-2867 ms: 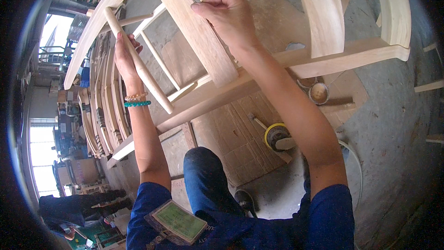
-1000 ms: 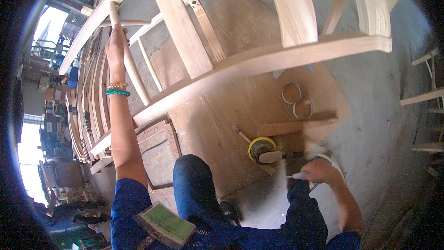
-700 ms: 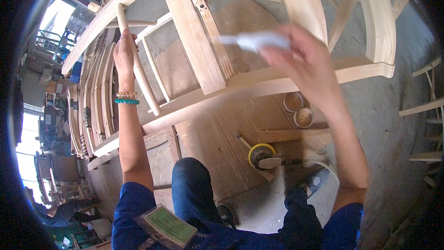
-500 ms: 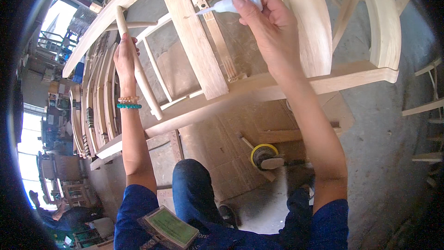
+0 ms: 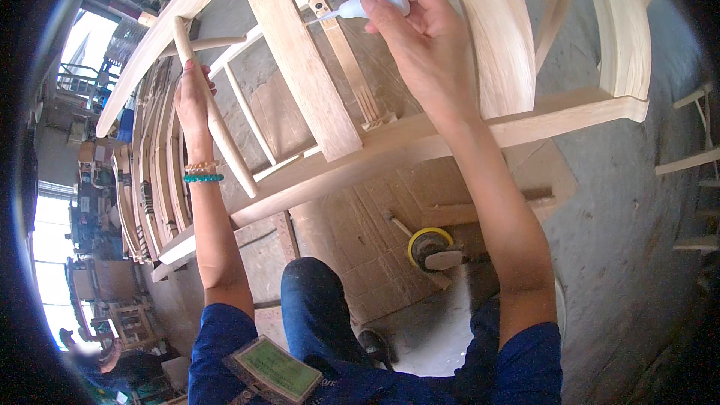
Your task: The person applies glue to joints on a wooden chair frame and smooths the surface with an orbital sander. The person repeats this process on multiple joints, repositioning the chair as needed.
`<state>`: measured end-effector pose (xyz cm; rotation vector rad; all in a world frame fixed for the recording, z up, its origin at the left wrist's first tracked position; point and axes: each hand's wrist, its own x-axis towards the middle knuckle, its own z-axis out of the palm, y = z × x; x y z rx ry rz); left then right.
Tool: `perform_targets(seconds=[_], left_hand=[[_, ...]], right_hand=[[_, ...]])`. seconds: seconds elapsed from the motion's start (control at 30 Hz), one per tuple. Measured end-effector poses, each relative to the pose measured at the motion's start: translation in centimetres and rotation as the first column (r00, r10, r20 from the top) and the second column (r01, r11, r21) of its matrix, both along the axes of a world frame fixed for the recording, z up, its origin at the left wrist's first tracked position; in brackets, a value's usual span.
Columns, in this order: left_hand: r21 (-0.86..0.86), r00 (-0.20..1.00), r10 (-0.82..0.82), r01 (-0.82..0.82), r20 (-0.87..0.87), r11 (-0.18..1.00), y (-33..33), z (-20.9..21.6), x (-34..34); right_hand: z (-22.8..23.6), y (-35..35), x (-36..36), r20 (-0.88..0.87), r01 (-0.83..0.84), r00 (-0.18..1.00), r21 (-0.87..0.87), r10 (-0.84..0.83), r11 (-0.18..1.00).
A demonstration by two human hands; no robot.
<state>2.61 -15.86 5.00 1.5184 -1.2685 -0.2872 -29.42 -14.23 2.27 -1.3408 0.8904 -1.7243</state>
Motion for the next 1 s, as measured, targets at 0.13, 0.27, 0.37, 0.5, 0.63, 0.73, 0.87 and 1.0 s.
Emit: perform_targets(seconds=[0.13,0.27,0.37,0.5,0.63,0.73,0.87,1.0], left_hand=[[-0.017,1.000,-0.008,0.008,0.018,1.000,-0.1,-0.2,-0.2],[-0.004,1.000,0.009,-0.009,0.021,1.000,-0.2,-0.1,-0.1],[0.010,1.000,0.013,-0.013,0.008,1.000,-0.3,0.0,-0.1],[-0.024,1.000,0.021,-0.021,0.011,0.999,-0.5,-0.2,-0.2],[-0.026,1.000,0.020,-0.020,0.000,0.999,-0.8,-0.2,0.0],[-0.033,1.000,0.007,-0.006,0.008,0.999,-0.9,-0.2,-0.1],[-0.010,1.000,0.004,-0.004,0.022,1.000,-0.8,0.0,0.1],[-0.006,1.000,0.005,-0.005,0.023,1.000,-1.0,0.1,0.2]], right_hand=[[0.0,-0.1,0.4,0.032,0.024,0.999,-0.052,-0.022,0.998],[0.0,-0.2,0.3,0.010,0.026,1.000,-0.037,-0.025,0.999],[-0.1,-0.4,0.3,0.007,0.023,1.000,-0.016,-0.023,1.000],[-0.1,-0.6,0.5,0.007,0.028,1.000,-0.024,-0.028,0.999],[-0.1,-0.8,0.5,0.001,0.027,1.000,-0.030,-0.027,0.999],[-0.1,-0.9,0.6,0.007,0.021,1.000,-0.064,-0.021,0.998],[-0.1,-0.8,0.5,-0.004,-0.008,1.000,-0.020,0.008,1.000],[-0.3,-1.0,0.5,-0.022,0.003,1.000,-0.046,-0.004,0.999]])
